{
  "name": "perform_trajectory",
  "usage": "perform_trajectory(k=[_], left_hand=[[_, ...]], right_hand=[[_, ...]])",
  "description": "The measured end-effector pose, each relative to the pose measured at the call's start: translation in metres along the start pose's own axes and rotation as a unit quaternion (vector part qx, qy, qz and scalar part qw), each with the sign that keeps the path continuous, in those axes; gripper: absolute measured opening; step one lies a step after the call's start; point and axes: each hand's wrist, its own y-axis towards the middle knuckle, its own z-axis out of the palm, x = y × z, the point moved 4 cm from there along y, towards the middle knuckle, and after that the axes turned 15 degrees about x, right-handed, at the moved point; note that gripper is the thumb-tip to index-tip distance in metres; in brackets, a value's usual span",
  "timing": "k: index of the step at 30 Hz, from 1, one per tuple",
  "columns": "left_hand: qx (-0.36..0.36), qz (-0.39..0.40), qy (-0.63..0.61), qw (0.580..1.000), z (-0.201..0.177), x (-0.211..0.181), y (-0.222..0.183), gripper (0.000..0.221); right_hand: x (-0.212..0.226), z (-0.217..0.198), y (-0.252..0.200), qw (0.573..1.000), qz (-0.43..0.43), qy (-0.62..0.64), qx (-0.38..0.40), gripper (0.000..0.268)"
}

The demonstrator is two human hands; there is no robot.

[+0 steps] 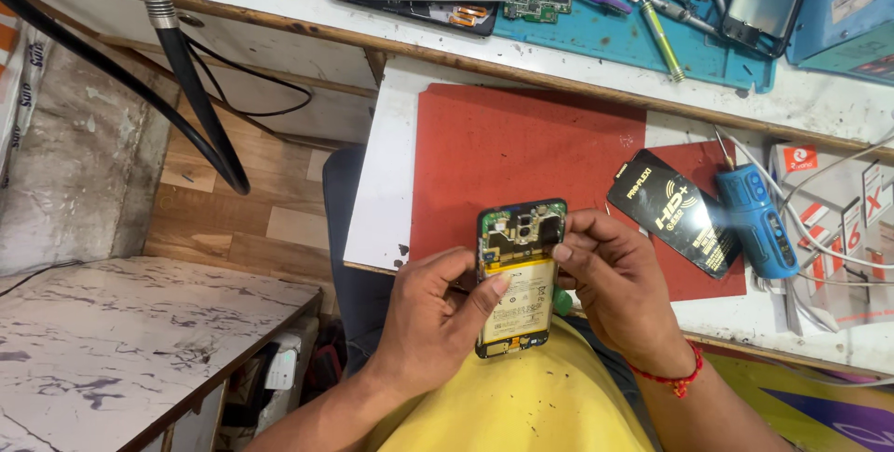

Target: The person reassembles a disassembled smartphone by hand, connecting internal ribbon cables and placing a battery into the chassis. The person then connects a charging cable to the device and briefly turns it over to show the screen.

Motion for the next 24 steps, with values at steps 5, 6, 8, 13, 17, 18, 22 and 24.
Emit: perform_trajectory(k=[5, 6, 8, 13, 17, 18, 22, 24], left_hand=[[0.004, -0.005, -0.010, 1.000, 0.002, -0.002, 0.000, 0.020], [0.004, 0.000, -0.004, 1.000, 0.002, -0.003, 0.000, 0.020], [0.006, 0.002, 0.019, 1.000, 0.003, -0.004, 0.000, 0.022], [0.000, 0.025, 0.089, 0.996, 0.003, -0.010, -0.001, 0.024], [0.002, 0.069, 0.085, 0.994, 0.006, -0.015, -0.003, 0.025], [0.002, 0.071, 0.086, 0.994, 0.006, -0.016, -0.003, 0.024], [0.002, 0.062, 0.099, 0.993, 0.007, -0.015, -0.005, 0.023], [0.009, 0.067, 0.099, 0.993, 0.008, -0.015, -0.005, 0.022]], right_hand=[[0.000, 0.001, -0.003, 1.000, -0.005, -0.018, -0.021, 0.018], [0.002, 0.003, -0.004, 1.000, -0.006, -0.018, -0.021, 0.018], [0.005, 0.006, -0.004, 1.000, -0.008, -0.016, -0.018, 0.019], [0.010, 0.011, -0.008, 0.999, -0.022, -0.030, -0.018, 0.020], [0.006, 0.010, -0.011, 0.997, -0.041, -0.065, -0.025, 0.017], [0.006, 0.009, -0.012, 0.996, -0.043, -0.071, -0.023, 0.016], [0.006, 0.011, -0.015, 0.995, -0.037, -0.085, -0.033, 0.014], [0.008, 0.015, -0.017, 0.992, -0.044, -0.111, -0.037, 0.014]])
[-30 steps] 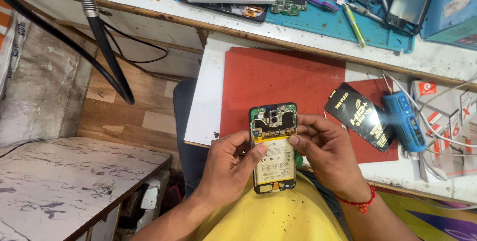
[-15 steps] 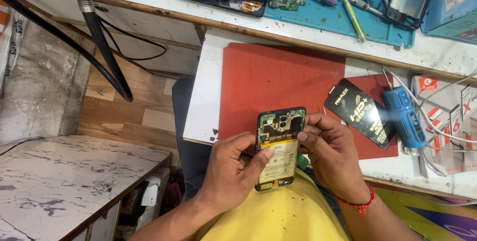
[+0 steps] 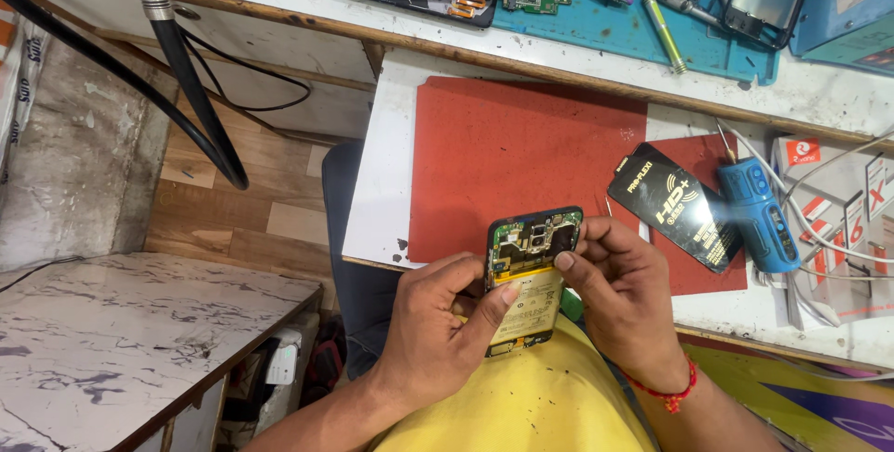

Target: The person reassembles a disassembled smartphone by hand, connecting internal ribbon cables and placing a battery into the chassis. The person then connects a charging cable to the device and briefly turns it over to show the screen.

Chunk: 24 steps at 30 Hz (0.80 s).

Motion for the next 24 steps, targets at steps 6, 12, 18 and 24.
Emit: perform_trajectory(k=[6, 12, 18, 24], left_hand=[[-0.008, -0.031, -0.030, 0.999, -0.001, 0.002, -0.002, 0.021], [0.011, -0.027, -0.042, 0.999, 0.006, 0.001, -0.002, 0.020], [0.022, -0.060, -0.030, 0.998, 0.007, 0.004, 0.000, 0.019], [0.018, -0.092, -0.023, 0.995, 0.007, 0.017, 0.003, 0.020]], right_hand=[[0.004, 0.003, 0.005, 0.999, 0.035, 0.006, 0.009, 0.017], [0.017, 0.012, 0.009, 0.998, 0.010, 0.016, 0.060, 0.043], [0.009, 0.014, 0.007, 0.999, 0.001, -0.026, 0.026, 0.042], [0.011, 0.010, 0.017, 0.997, 0.031, 0.013, 0.069, 0.052]])
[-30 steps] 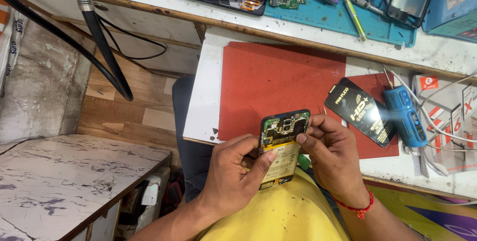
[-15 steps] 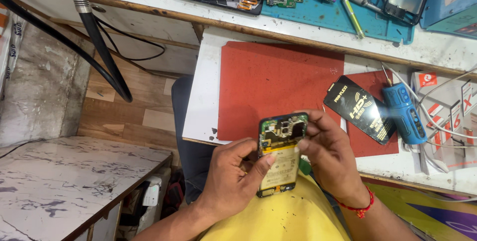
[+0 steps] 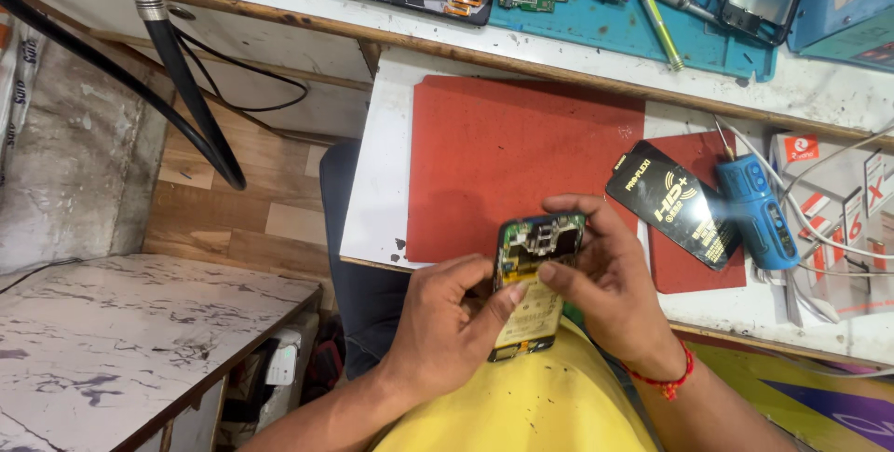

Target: The person reassembles a disassembled smartphone by hand, connecting internal ribbon cables and placing a battery into the chassis. The person then connects a charging cable to the device and briefly turns it over to show the screen.

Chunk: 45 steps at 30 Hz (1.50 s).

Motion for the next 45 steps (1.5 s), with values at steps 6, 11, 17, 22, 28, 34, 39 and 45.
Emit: perform_trajectory(k=[6, 11, 17, 22, 28, 34, 39, 45], left_hand=[[-0.078, 0.093, -0.267, 0.956, -0.013, 0.017, 0.027, 0.026], [-0.033, 0.038, -0.338, 0.940, -0.014, 0.017, 0.042, 0.027], [0.018, -0.036, -0.277, 0.960, -0.003, 0.015, 0.052, 0.030], [0.012, -0.022, -0.245, 0.969, 0.006, 0.014, 0.052, 0.028], [-0.025, 0.024, -0.300, 0.953, 0.002, 0.001, 0.058, 0.029], [-0.068, 0.016, -0.290, 0.954, 0.002, -0.009, 0.052, 0.029], [-0.068, 0.046, -0.308, 0.948, 0.004, -0.010, 0.049, 0.029], [-0.066, 0.084, -0.281, 0.954, 0.009, -0.009, 0.046, 0.026]], right_hand=[[-0.007, -0.006, 0.009, 0.996, 0.091, -0.003, 0.002, 0.045], [-0.008, -0.018, 0.011, 0.997, 0.072, 0.026, 0.001, 0.042], [0.009, -0.033, 0.003, 0.995, 0.078, 0.061, 0.034, 0.042], [0.018, -0.039, -0.005, 0.989, 0.094, 0.049, 0.106, 0.045], [0.011, -0.046, -0.013, 0.975, 0.074, 0.197, 0.069, 0.042], [0.006, -0.039, -0.017, 0.993, 0.019, 0.118, 0.012, 0.051], [0.002, -0.033, -0.018, 0.993, 0.029, 0.108, -0.023, 0.048], [0.002, -0.029, -0.014, 0.995, 0.025, 0.083, -0.052, 0.041]])
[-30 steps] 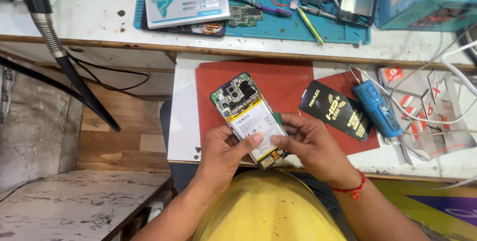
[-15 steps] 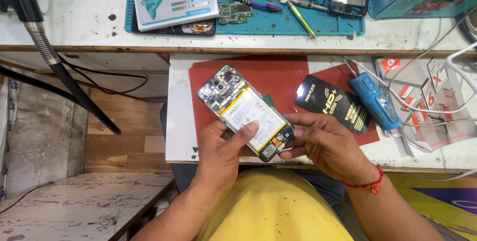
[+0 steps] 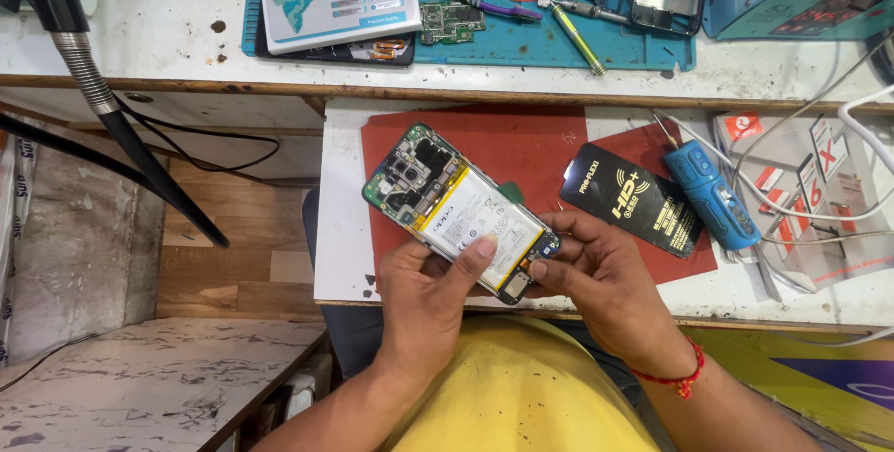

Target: The person reassembles a disassembled smartphone by hand, connecting internal ribbon cables and placing a battery into the chassis. The person then connects a charging cable to the device and briefly turns it over to show the screen.

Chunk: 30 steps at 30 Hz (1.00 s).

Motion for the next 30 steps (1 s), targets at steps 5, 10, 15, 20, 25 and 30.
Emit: perform_trajectory(k=[5, 10, 15, 20, 25, 30], left_hand=[[0.002, -0.024, -0.022, 0.999, 0.002, 0.006, -0.001, 0.027], [0.008, -0.044, -0.026, 0.999, 0.003, 0.001, -0.001, 0.027], [0.001, -0.065, 0.008, 0.998, 0.000, 0.005, -0.002, 0.027], [-0.026, -0.033, 0.040, 0.998, -0.003, 0.015, -0.003, 0.027], [-0.029, -0.023, 0.051, 0.998, -0.024, 0.023, -0.005, 0.029], [-0.095, -0.054, -0.042, 0.993, -0.053, 0.039, 0.002, 0.040]], right_hand=[[0.001, 0.000, 0.003, 0.999, -0.002, -0.033, -0.010, 0.041], [0.002, -0.002, 0.002, 1.000, -0.001, 0.022, 0.021, 0.041], [0.002, -0.014, -0.002, 1.000, 0.014, -0.013, -0.011, 0.031], [0.003, -0.010, 0.001, 0.999, 0.027, -0.018, -0.003, 0.034], [0.015, -0.005, -0.010, 0.996, 0.076, 0.040, -0.024, 0.054], [0.058, -0.060, -0.064, 0.860, -0.136, -0.413, -0.266, 0.023]])
